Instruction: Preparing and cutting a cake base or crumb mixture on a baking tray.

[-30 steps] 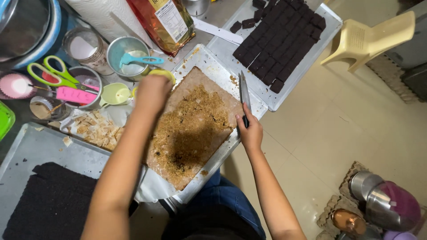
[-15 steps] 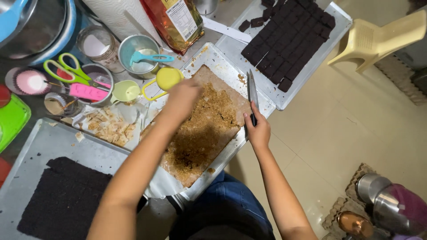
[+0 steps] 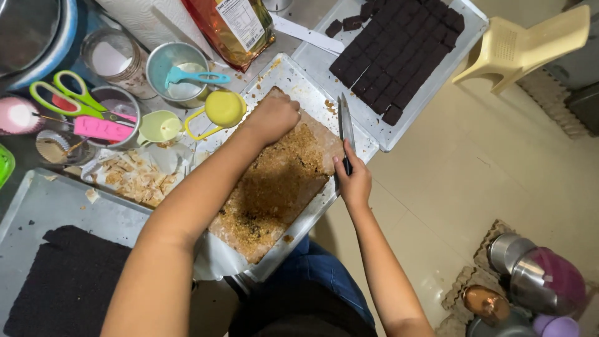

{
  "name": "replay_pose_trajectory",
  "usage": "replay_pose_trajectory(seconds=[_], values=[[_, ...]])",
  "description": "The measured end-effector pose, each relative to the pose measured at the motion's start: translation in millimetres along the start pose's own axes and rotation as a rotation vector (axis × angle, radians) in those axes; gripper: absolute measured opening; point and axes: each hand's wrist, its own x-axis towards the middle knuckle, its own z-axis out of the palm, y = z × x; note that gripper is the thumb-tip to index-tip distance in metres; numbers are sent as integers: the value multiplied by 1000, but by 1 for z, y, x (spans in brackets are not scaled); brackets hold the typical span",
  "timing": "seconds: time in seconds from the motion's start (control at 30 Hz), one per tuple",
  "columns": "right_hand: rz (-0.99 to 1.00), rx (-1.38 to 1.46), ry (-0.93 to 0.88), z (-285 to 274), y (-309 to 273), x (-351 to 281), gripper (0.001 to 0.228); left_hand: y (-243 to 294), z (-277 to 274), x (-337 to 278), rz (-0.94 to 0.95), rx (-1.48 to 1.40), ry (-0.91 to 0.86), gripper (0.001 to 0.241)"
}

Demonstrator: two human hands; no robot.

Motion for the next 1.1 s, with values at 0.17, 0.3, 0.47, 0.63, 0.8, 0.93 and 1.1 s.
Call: replay_pose_trajectory(seconds=[0.17,0.3,0.47,0.63,0.8,0.93,1.1], values=[[-51,11,17,-1,-3,0,54,2,7,-2,28,12,-2,10],[7,-56,-11,-1,-6,-1,54,5,24,-10,97,66,64,10],[-25,-45,17,2,0,-2,53,3,31,-9,26,-112,189,13],[-13,-77,28,3,4,1,53,7,33,-9,-299,-313,378,15],[51,-67,-6,0,-3,-2,53,-2,43,-2,-321,-281,356,14],[-8,-47,27,3,5,-1,52,-36,68,-4,-603,-312,387,14],[-9,-58,16,2,-1,-1,53,-34,-38,-31,-636,-277,478,12]])
